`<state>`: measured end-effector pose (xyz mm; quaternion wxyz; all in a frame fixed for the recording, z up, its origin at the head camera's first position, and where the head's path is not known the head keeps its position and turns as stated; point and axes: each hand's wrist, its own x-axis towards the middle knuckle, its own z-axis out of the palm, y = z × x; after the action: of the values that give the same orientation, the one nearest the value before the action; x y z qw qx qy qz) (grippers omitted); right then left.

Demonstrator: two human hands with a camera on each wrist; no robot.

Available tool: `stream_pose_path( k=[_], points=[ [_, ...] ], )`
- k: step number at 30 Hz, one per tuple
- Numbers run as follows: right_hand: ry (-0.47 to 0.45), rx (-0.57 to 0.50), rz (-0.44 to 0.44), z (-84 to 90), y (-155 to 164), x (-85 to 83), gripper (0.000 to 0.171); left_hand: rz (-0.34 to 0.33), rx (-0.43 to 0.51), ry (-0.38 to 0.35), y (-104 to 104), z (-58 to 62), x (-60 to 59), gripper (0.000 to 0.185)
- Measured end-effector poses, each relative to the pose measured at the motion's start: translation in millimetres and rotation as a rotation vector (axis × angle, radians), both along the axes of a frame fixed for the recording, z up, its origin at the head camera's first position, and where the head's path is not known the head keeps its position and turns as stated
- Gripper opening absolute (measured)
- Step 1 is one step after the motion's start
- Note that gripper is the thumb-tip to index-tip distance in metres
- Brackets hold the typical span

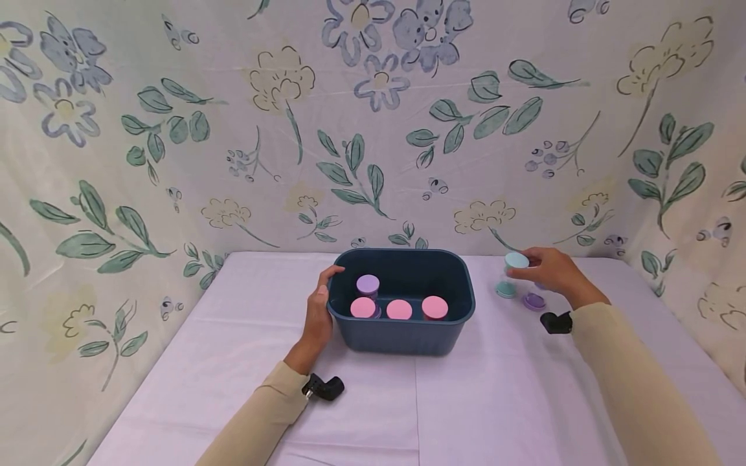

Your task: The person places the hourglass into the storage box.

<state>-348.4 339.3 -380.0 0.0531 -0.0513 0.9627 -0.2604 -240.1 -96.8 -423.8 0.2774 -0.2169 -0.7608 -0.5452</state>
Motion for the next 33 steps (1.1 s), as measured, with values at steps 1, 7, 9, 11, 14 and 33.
stream_pose_path(
  k=[1,7,9,11,14,33],
  points=[
    [0.0,0.003,0.0,0.1,-0.2,0.3,0.103,-0.003,0.002,0.003,0.0,-0.1,0.1,0.046],
    [0.006,0.016,0.008,0.5,0.3,2.4,0.103,-0.009,0.005,0.009,0.4,-0.9,0.2,0.045],
    [0.008,0.023,0.011,1.0,1.0,2.6,0.103,-0.009,0.004,0.012,0.4,-0.7,-0.1,0.045],
    [0.01,0.027,0.012,1.9,1.4,2.5,0.104,-0.007,0.003,0.015,0.5,-0.6,-0.3,0.044],
    [0.005,0.027,0.015,3.1,2.3,1.4,0.102,-0.003,0.003,0.025,-1.3,-10.4,-8.4,0.045],
    [0.022,-0.039,0.012,21.2,5.9,1.1,0.092,0.022,-0.007,0.008,2.8,3.2,-1.2,0.044]
  ],
)
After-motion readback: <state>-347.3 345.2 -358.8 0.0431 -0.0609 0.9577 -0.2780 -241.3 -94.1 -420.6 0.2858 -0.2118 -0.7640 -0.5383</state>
